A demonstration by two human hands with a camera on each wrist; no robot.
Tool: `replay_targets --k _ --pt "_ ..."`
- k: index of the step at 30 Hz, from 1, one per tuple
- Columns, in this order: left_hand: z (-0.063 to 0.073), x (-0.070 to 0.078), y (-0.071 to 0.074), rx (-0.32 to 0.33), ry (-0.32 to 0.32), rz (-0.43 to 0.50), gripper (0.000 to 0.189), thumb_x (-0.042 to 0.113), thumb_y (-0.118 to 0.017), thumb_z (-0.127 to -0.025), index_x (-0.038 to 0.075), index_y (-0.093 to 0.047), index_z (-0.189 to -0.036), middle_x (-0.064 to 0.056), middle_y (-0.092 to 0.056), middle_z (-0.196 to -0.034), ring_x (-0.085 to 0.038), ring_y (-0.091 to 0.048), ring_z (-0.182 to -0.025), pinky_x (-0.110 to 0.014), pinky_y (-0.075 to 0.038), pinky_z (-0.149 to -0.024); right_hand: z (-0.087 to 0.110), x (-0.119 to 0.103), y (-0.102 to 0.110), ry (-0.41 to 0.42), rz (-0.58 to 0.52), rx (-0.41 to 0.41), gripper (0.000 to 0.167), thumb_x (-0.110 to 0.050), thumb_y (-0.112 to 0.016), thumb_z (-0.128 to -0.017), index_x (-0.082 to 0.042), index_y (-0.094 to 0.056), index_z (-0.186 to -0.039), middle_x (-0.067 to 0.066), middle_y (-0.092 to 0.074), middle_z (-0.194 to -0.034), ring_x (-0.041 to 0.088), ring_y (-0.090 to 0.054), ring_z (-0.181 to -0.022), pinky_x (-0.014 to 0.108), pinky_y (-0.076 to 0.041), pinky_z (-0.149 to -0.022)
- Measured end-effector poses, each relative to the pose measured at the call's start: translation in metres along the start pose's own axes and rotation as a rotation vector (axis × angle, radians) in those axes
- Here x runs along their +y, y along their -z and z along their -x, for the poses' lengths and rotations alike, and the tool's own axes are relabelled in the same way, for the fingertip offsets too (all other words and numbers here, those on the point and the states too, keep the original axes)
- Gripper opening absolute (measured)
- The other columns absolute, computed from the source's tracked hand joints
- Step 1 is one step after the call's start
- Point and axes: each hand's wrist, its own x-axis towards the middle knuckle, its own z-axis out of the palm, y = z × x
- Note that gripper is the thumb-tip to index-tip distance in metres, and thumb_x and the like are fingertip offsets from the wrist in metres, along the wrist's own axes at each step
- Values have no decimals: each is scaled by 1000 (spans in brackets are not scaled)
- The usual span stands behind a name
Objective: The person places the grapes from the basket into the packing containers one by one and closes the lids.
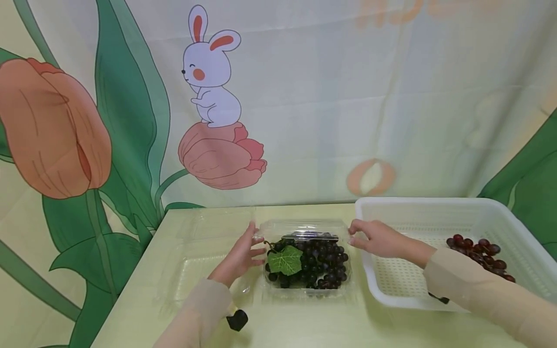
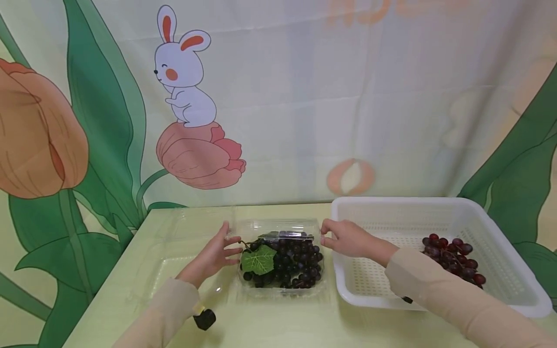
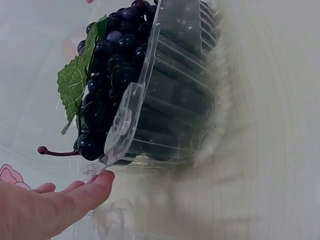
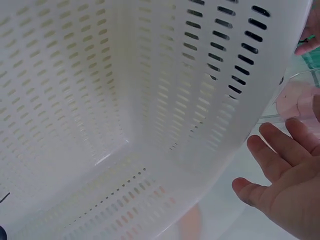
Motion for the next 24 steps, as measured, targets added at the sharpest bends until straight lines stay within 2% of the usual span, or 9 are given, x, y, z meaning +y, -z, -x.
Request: replay_targets --k 5,8,13,18,24 --pt "6 0 1 -52 5 -40 71 56 -23 -91 9 -10 -142 -25 -15 -142 -47 -27 -124 -53 -34 -95 3 -4 3 -31 69 -107 20 -24 -53 -88 -10 -52 -103 11 -61 -104 20 -60 -84 33 -45 -71" --pt "10 0 2 -68 1 -62 70 53 -24 -92 9 -6 -143 -25 -9 -144 -47 -26 -125 -52 -35 -94 4 -8 4 -29 116 -127 24 -23 -54 -88 -9 -53 -107 11 -61 -106 20 -60 -83 37 -45 -75" --pt "16 -4 2 -92 -1 -88 66 45 -27 -94 6 -5 -142 -24 -6 -144 -47 -26 -124 -53 -35 -94 8 -13 1 -18 235 -134 27 -23 -56 -86 -7 -54 -109 8 -60 -109 25 -58 -95 51 -35 -88" --pt "22 -8 2 -93 -3 -80 54 33 -32 -96 2 -16 -137 -28 -17 -139 -48 -28 -122 -52 -38 -92 12 -17 -3 7 337 -131 28 -23 -59 -83 -8 -56 -107 7 -59 -110 31 -50 -111 58 -32 -88" --pt "28 -12 1 -93 4 -54 49 24 -32 -96 1 -17 -137 -27 -21 -138 -44 -29 -123 -51 -38 -92 19 -19 -10 40 394 -109 28 -25 -62 -81 -11 -57 -104 6 -58 -112 37 -41 -119 63 -27 -90"
